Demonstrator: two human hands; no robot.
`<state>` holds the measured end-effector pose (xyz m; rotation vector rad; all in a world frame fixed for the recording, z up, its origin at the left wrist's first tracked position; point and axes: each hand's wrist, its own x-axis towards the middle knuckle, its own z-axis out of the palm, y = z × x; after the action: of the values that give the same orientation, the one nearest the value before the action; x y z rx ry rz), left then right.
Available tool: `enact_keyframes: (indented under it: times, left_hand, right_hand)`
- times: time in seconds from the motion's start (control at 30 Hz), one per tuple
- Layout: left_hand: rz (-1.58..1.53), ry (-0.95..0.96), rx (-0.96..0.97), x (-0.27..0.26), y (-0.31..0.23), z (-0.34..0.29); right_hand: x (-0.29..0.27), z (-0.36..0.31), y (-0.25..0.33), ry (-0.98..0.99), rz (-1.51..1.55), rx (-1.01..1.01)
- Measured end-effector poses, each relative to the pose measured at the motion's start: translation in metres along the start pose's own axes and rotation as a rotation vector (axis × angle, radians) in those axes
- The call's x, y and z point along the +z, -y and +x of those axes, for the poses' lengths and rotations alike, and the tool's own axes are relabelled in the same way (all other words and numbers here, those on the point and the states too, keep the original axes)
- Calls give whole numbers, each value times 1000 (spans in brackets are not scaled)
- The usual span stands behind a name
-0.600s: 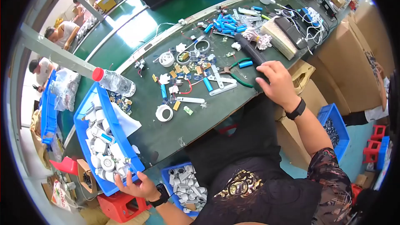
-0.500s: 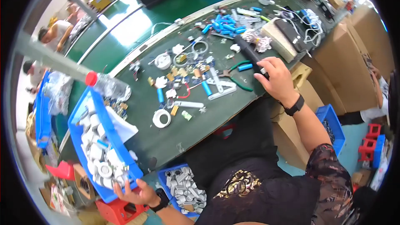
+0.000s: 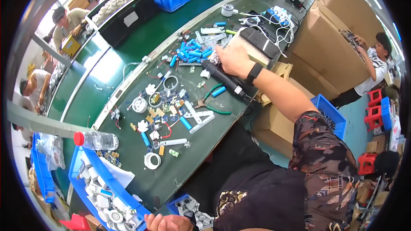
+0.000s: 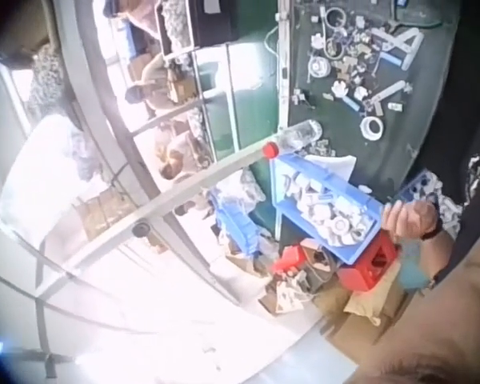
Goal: The person is assembling electronic components for a dome-shaped camera or sensor device at a factory workbench, using an electric screwdriver and manual placement.
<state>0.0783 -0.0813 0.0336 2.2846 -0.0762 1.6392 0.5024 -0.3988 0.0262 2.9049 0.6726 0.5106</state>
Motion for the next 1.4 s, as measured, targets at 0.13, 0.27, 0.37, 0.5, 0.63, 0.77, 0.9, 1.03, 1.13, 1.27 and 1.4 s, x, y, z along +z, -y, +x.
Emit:
enact_keyframes:
  times: [0.13,0.27,0.37,0.5,0.63,0.77,0.9,1.03,1.13,1.27,1.4]
  left_hand:
    - [-42,114,-84,18,-11,-10]
    - [-46,206,-195,31,-9,-13]
    - [-19,252,-226,47,2,-12]
    - [46,337,-219,73,6,2]
    - [93,385,-219,96,8,12]
    - [151,443,-240,104,9,9]
    - [164,509,-273,96,9,4]
    - [138,549,-332,101,7,6]
    - [150,591,-307,105,8,13]
    - [145,597,-275,108,11,19]
    - [136,605,-238,111,8,23]
  right_hand:
    - [-7,3,-9,-21,96,-10]
    - [-49,27,-40,-244,239,98]
    - [-52,88,-77,-136,253,147]
    - [-19,148,-122,59,187,180]
    - [18,171,-160,330,165,227]
    - [39,166,-165,284,190,114]
    - [16,135,-131,103,359,-1]
    - [-41,114,-170,109,364,-1]
    - [-71,115,-229,28,208,63]
    - [-61,128,-299,102,114,164]
    - [-58,138,-311,135,99,255]
